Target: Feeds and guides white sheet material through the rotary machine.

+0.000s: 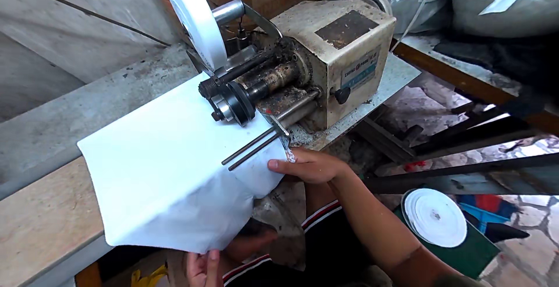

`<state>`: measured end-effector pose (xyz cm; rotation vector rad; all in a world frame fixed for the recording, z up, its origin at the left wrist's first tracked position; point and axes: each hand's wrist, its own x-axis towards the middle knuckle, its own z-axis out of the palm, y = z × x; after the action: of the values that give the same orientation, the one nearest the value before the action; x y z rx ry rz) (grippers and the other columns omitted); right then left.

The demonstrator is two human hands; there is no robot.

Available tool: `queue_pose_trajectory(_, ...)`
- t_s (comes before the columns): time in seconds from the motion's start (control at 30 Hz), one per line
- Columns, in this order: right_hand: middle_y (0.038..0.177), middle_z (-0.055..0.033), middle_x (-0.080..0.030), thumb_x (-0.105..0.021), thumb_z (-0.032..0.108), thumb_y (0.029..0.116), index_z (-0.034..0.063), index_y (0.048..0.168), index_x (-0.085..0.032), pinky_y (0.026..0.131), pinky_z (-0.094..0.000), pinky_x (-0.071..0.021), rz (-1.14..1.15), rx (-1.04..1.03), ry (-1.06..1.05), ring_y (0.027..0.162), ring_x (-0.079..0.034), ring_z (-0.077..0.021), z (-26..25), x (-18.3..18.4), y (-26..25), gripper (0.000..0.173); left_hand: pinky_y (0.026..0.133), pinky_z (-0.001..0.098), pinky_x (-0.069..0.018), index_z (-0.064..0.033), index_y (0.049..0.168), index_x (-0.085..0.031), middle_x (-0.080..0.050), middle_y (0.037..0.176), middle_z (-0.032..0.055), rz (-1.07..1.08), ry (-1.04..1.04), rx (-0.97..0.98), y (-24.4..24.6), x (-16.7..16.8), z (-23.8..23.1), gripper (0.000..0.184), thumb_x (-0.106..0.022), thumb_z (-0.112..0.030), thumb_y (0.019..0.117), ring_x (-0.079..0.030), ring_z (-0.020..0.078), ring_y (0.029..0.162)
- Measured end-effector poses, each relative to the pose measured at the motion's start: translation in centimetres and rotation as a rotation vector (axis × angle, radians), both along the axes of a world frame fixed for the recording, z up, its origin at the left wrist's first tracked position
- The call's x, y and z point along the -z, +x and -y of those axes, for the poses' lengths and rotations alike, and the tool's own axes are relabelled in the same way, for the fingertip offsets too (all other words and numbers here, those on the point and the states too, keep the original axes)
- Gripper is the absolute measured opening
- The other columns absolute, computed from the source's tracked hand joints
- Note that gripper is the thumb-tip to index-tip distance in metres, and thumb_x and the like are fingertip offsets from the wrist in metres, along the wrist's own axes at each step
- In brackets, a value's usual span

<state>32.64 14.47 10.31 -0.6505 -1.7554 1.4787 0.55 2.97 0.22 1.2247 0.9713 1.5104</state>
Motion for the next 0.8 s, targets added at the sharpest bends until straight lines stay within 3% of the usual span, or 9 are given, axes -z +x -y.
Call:
queue_pose_trajectory(0.3,0.104,0.0041,-0.071,-0.041,0.026,0.1117,0.0022,0.115,-0.066,0.093,-0.0225,-0.0540,0.044,0.016,0.022,0.101,-0.064,0.0036,-0.09,-0.12,-0.03,0.035,0.099,0.0252,-0.0545,-0.0284,0.125,-0.065,-0.073,0.116,-0.0109,0.039,-0.025,-0.025,0.34,-0.02,-0.02,0.030,-0.070,-0.036,0.0957,-0.067,0.0028,0.109)
queue_pose_trajectory(0.4,0.104,0.0044,-0.071,-0.041,0.026,0.1118,0.0023,0.115,-0.066,0.094,-0.0219,-0.0536,0.049,0.020,0.021,0.102,-0.064,0.0041,-0.03,-0.24,-0.07,0.035,0.101,0.0247,-0.0524,-0.0278,0.129,-0.063,-0.071,0.119,-0.0113,-0.009,-0.010,0.003,0.04,0.09,-0.16,0.034,-0.069,-0.038,0.0966,-0.065,0.0025,0.112)
queue_pose_trajectory(0.5,0.103,0.0054,-0.071,-0.041,0.026,0.1117,0.0031,0.115,-0.066,0.093,-0.0214,-0.0539,0.043,0.024,0.019,0.101,-0.064,0.0047,0.00,-0.32,-0.09,0.034,0.099,0.0263,-0.0550,-0.0284,0.125,-0.066,-0.073,0.116,-0.0102,0.038,-0.029,-0.030,0.46,0.05,0.03,0.032,-0.072,-0.037,0.0942,-0.068,0.0035,0.109)
queue_pose_trajectory(0.57,0.103,0.0047,-0.071,-0.041,0.026,0.1117,0.0027,0.115,-0.066,0.093,-0.0220,-0.0542,0.032,0.022,0.019,0.101,-0.064,0.0039,0.01,-0.24,-0.08,0.034,0.101,0.0260,-0.0535,-0.0268,0.130,-0.061,-0.071,0.121,-0.0102,-0.002,-0.013,0.010,0.27,0.10,-0.09,0.038,-0.071,-0.038,0.0953,-0.066,0.0040,0.113)
queue_pose_trajectory(0.8,0.103,0.0048,-0.070,-0.041,0.027,0.1117,0.0029,0.115,-0.066,0.093,-0.0216,-0.0536,0.055,0.028,0.024,0.102,-0.064,0.0046,0.01,-0.20,-0.05,0.035,0.101,0.0256,-0.0532,-0.0260,0.130,-0.063,-0.072,0.120,-0.0097,-0.004,-0.004,0.041,0.26,0.25,0.01,0.034,-0.069,-0.034,0.0971,-0.066,0.0040,0.112)
